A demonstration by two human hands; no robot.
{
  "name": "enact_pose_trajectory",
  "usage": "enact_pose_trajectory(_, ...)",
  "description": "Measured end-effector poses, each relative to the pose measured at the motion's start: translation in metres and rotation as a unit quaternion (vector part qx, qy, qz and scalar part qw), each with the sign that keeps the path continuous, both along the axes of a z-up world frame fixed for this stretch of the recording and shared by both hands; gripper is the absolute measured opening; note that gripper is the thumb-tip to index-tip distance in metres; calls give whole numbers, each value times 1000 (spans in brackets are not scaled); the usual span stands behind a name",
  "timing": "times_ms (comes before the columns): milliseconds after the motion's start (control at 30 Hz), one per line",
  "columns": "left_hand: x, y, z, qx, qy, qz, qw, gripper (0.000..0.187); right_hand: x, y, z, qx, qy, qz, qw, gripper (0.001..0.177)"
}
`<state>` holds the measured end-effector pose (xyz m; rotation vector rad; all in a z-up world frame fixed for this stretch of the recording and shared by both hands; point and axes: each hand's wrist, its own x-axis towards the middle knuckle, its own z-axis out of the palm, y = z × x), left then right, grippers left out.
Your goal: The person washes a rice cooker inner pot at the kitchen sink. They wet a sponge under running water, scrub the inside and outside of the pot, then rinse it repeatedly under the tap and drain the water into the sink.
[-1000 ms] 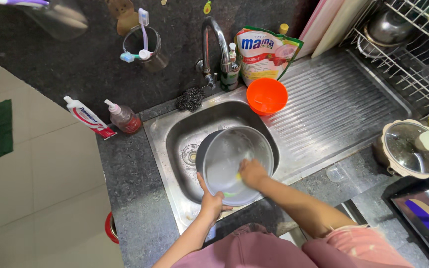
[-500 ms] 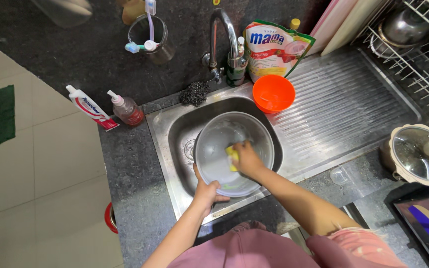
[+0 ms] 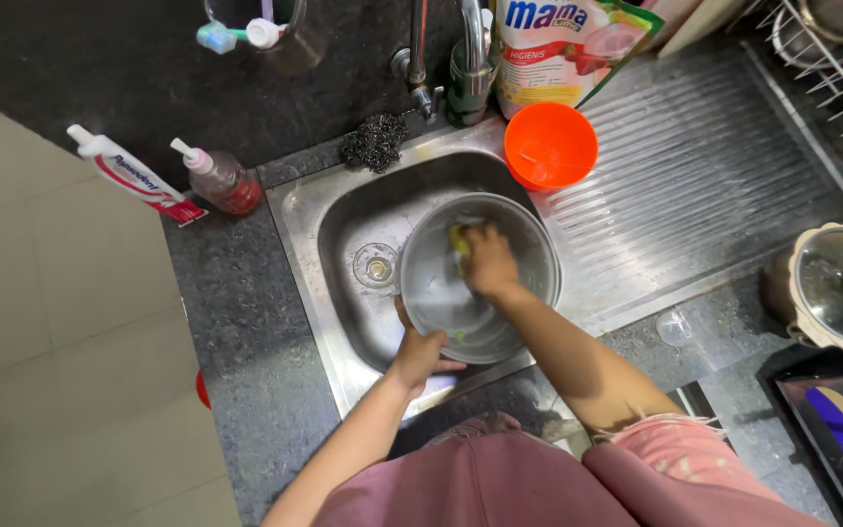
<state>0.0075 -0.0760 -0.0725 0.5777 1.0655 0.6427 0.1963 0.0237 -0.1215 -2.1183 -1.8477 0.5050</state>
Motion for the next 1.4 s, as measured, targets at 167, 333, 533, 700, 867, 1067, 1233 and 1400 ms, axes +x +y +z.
enact_pose_trajectory(167, 2, 4, -34, -90, 59, -25, 994, 104, -39, 6, -7, 65, -91, 240, 964, 41)
enact_pose_trajectory(333, -5, 12, -45, -72, 40, -12, 997, 79, -47, -33, -22, -127, -5, 339, 932, 45)
enact_pose_trajectory(533, -8, 12, -6, -91, 84, 14, 992, 98, 20, -6, -29, -166, -163, 181, 956, 67)
enact_pose_trajectory(700, 6, 5, -18, -81, 51, 8, 995, 80, -7, 27, -30, 76, -60, 94, 991, 28)
enact_pose_trajectory(867, -4, 13, -35, -66, -13, 5, 998, 58, -48, -4, -21, 37, -49, 340, 938, 39)
enact_pose_trajectory(1067, -12, 21, 4, -64, 67, 33, 995, 87, -10, -25, -14, -126, -88, 286, 946, 33)
enact_pose_trajectory(1233, -8, 17, 19, -79, 27, 26, 996, 71, 15, 21, -3, -24, -75, 80, 994, 39)
enact_pose_trajectory(1400, -3, 10, 2, -61, 0, 27, 998, 61, -42, 21, 7, 118, -32, 223, 967, 31)
